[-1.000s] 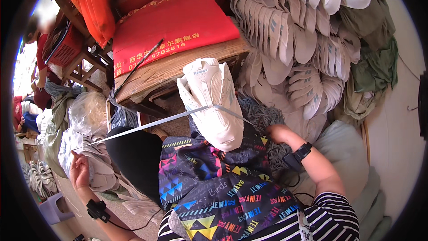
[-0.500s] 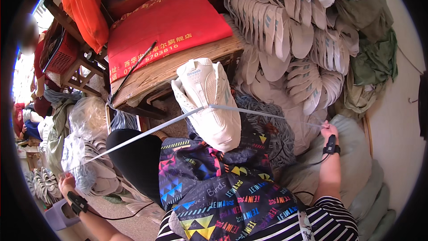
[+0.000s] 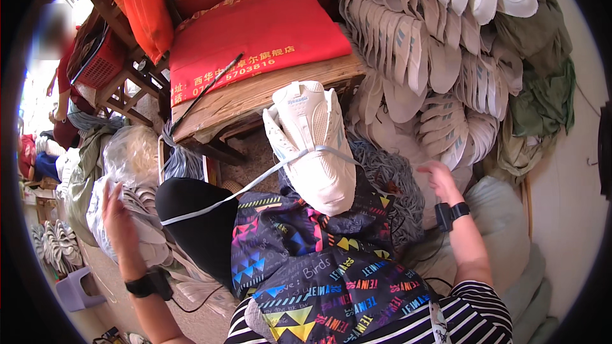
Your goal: Insert and thread laces into a new white sneaker.
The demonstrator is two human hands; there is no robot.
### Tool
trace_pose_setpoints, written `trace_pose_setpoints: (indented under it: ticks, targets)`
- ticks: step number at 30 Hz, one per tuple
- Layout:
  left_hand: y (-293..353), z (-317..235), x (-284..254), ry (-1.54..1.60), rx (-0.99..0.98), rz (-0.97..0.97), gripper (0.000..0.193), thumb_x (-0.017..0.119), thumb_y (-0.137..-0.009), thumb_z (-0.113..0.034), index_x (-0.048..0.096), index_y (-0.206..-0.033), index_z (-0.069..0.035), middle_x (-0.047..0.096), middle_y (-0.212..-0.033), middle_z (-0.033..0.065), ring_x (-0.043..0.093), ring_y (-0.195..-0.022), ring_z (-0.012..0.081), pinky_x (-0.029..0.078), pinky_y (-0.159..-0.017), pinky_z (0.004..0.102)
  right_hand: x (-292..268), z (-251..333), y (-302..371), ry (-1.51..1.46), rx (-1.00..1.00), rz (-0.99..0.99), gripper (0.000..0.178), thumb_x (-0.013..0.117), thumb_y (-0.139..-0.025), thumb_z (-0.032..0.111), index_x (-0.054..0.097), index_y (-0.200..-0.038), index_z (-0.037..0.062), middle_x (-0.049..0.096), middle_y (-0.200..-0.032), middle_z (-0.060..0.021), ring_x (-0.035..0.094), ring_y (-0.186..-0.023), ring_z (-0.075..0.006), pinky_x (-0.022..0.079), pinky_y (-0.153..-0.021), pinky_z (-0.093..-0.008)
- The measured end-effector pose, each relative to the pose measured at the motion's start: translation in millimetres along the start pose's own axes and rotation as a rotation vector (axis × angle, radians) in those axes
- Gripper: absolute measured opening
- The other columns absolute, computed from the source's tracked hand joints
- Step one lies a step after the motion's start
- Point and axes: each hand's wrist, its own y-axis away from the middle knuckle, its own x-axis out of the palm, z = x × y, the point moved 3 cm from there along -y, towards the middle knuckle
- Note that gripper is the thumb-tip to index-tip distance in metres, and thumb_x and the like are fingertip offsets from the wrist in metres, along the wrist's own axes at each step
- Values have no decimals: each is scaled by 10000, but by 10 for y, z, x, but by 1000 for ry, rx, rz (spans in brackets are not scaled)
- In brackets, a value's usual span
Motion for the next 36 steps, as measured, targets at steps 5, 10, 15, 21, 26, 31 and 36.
trace_pose_setpoints:
  ticks: [5,10,15,21,26,31,36]
  targets:
    - [710,-903,2296,167,-117,509,203,576,-980,-111,636,-1137,3,715,-1024,120,668,-886,143,535,-812,278,1525,1343,981,-115,-445,410,381,534,-979,119,433,-1327,3,677,-1109,-142,647,-778,-136,517,-685,-250]
    - [1060,-608,3172,425,-224,519,138,555,-1004,-112,602,-1056,6,661,-979,51,615,-869,99,528,-782,261,2194,1571,1228,183,-718,556,115,505,-1015,134,545,-1084,52,594,-916,5,573,-805,-79,471,-725,-234]
    - [1270,-526,3316,307,-253,547,144,563,-1001,-152,568,-978,-10,608,-845,22,573,-724,68,481,-618,218,2189,1628,1407,391,-665,605,116,548,-1004,148,559,-986,33,551,-805,28,516,-712,-54,450,-635,-231]
    - [1387,-593,3348,226,-358,662,173,599,-985,-169,562,-952,-3,587,-737,5,554,-630,70,461,-574,232,2195,1694,1411,446,-676,671,139,579,-992,158,595,-972,22,557,-810,49,493,-710,-34,434,-620,-226]
    - [1371,-581,3342,198,-249,647,175,621,-969,-172,604,-912,-7,592,-747,-16,526,-663,52,438,-589,220,2190,1685,1315,449,-688,636,148,610,-977,161,628,-959,15,573,-829,60,491,-742,-20,430,-641,-212]
    - [1359,-658,3321,184,-224,694,160,625,-939,-140,631,-854,-5,605,-763,-26,530,-684,53,431,-606,213,2233,1761,1421,285,-476,705,163,618,-968,210,652,-928,55,557,-788,80,455,-709,-2,376,-614,-181]
    - [1285,-709,3324,329,-641,797,136,606,-889,-117,649,-834,0,610,-731,-24,515,-651,59,412,-584,222,2256,1746,1384,258,-410,766,172,611,-960,210,645,-869,69,570,-783,76,445,-682,-6,357,-591,-185]
